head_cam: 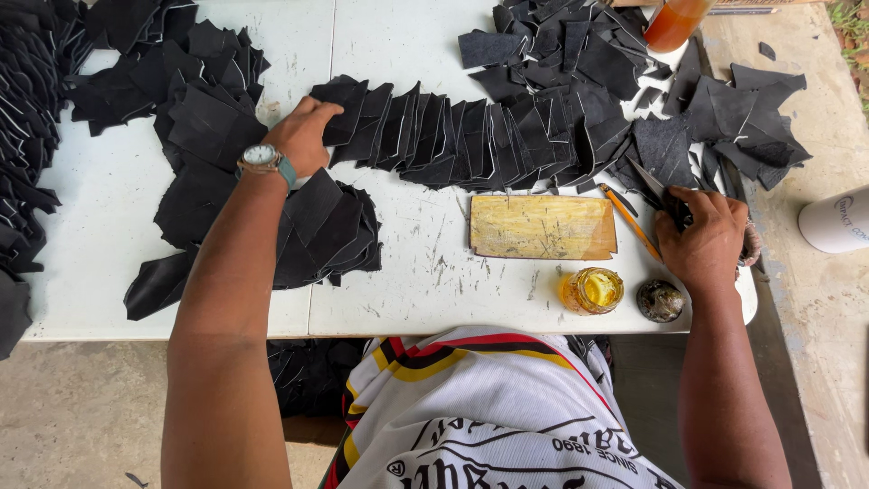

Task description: The person uses a wooden template and pencil to mark shapes on black leather pieces, then cuts them with shears. They handle the leather pieces, apply a yellow substance from a jar, and stack the cut pieces on the table.

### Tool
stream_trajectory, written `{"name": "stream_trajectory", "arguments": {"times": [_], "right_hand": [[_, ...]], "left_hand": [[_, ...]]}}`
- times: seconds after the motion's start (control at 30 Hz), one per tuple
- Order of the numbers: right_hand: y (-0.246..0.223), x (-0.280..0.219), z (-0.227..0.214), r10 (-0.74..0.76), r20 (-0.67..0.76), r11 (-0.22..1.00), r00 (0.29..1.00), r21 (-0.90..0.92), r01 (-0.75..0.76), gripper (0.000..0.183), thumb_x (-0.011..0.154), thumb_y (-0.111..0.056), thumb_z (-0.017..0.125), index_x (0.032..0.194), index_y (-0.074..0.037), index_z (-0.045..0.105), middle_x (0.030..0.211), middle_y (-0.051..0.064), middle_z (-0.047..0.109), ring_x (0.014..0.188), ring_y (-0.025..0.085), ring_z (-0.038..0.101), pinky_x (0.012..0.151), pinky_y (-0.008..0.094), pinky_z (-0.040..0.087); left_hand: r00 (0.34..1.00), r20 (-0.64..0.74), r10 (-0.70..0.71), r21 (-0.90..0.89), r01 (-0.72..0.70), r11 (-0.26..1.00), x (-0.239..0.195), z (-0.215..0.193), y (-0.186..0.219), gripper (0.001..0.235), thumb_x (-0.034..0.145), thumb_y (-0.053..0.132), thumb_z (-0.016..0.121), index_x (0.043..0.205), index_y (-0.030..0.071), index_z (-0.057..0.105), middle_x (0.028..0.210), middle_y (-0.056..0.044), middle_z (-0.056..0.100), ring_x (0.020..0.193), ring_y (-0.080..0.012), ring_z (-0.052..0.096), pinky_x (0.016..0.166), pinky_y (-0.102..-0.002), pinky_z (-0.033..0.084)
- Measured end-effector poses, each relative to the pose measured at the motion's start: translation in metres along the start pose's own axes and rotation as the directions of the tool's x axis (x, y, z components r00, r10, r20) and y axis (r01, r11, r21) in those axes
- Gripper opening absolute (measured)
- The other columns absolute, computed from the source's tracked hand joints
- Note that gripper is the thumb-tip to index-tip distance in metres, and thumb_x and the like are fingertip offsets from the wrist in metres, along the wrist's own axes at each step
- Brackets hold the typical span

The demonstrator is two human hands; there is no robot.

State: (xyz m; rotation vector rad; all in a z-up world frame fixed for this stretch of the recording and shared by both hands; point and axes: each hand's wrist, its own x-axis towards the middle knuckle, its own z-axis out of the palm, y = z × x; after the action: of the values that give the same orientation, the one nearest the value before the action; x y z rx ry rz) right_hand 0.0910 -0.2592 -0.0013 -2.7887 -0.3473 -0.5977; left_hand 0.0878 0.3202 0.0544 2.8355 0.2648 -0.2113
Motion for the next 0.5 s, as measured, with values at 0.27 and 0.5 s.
{"name": "stream_trajectory", "arguments": {"times": [0.27,0.5], "right_hand": [[-0.022,-0.010,-0.048,0.047,-0.090,0.973,0.995,0.229,-0.025,0.034,0.099,-0.015,0.081,0.130,-0.004,0.071,0.126,0.019,0.067,0.120,0.031,0.065,0.102,0.043,0.053],[-0.050,-0.049,-0.073,0.163,-0.019,0.844,0.986,0.520,-0.130,0.031,0.103,-0.019,0.077,0.125,0.000,0.065,0.125,0.011,0.072,0.112,0.018,0.072,0.099,0.033,0.057]], "left_hand": [[0.997,0.075,-0.027,0.101,0.019,0.995,0.021,-0.005,0.007,0.076,0.084,0.013,0.070,0.152,0.029,0.041,0.153,0.001,0.040,0.136,-0.0311,0.048,0.110,-0.047,0.044],[0.989,-0.055,0.137,0.209,-0.123,0.970,0.052,0.013,-0.027,0.042,0.096,0.015,0.064,0.137,0.007,0.061,0.135,-0.018,0.061,0.122,-0.0388,0.061,0.103,-0.048,0.050]]}}
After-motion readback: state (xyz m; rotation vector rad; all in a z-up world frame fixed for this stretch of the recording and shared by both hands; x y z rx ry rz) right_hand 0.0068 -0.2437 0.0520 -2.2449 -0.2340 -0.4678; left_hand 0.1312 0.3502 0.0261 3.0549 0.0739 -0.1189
